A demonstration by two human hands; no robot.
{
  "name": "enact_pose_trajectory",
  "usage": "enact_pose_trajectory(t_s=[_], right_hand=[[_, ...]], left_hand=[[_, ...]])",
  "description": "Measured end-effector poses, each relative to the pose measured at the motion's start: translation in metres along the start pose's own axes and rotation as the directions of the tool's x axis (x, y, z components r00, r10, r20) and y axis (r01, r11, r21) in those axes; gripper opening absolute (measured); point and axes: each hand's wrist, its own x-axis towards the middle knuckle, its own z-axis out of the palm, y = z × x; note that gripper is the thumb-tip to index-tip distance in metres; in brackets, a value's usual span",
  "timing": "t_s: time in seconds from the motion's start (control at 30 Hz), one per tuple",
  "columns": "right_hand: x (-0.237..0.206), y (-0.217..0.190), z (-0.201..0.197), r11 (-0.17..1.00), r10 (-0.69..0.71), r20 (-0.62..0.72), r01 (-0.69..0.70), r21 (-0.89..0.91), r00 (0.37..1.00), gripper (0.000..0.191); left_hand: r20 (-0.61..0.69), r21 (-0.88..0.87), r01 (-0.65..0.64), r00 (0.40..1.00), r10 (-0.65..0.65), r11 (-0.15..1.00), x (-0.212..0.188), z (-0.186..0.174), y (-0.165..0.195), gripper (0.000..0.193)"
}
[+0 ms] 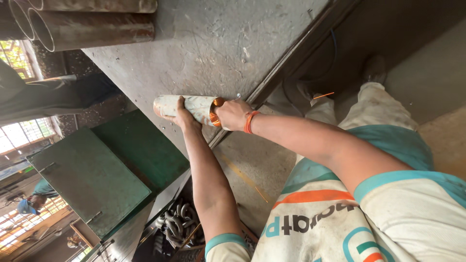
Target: The person holds a steel pipe against the workbench and uses a pneumatic die grinder to grind the inside edge of the pipe end, producing sparks. They rotate the pipe to grind around the rim, set the finished pipe aside, pick another pipe from the stack, and repeat the grinding on each pipe end.
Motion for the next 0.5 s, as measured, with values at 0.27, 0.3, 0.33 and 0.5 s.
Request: enact_pose_trajectory(t_s=[0.27,0.3,0.33,0.5], right_hand=[[-0.008,-0.008,-0.008,1.000,-0.002,0.033,0.002,-0.002,0.999,0.021],[-0.007,-0.007,-0.008,1.000,-0.015,0.037,0.014,0.009,0.999,0.022],[-0.007,-0.007,-0.008,1.000,-0.007,0.005,0.007,-0.008,1.000,0.021],[-0.006,-0.007,-0.009,0.998,0.002,0.049,-0.005,0.060,0.999,0.022]], left_hand=[[0.019,-0.012,-0.014,1.000,0.014,1.000,-0.007,0.000,0.011,0.122],[0.025,-0.021,-0.006,1.000,0.007,1.000,-0.006,0.001,0.011,0.122],[0.022,-0.012,-0.007,1.000,0.008,1.000,-0.007,0.002,0.012,0.122],[0.020,0.000,-0.019,1.000,0.019,1.000,-0.010,0.004,0.014,0.122]])
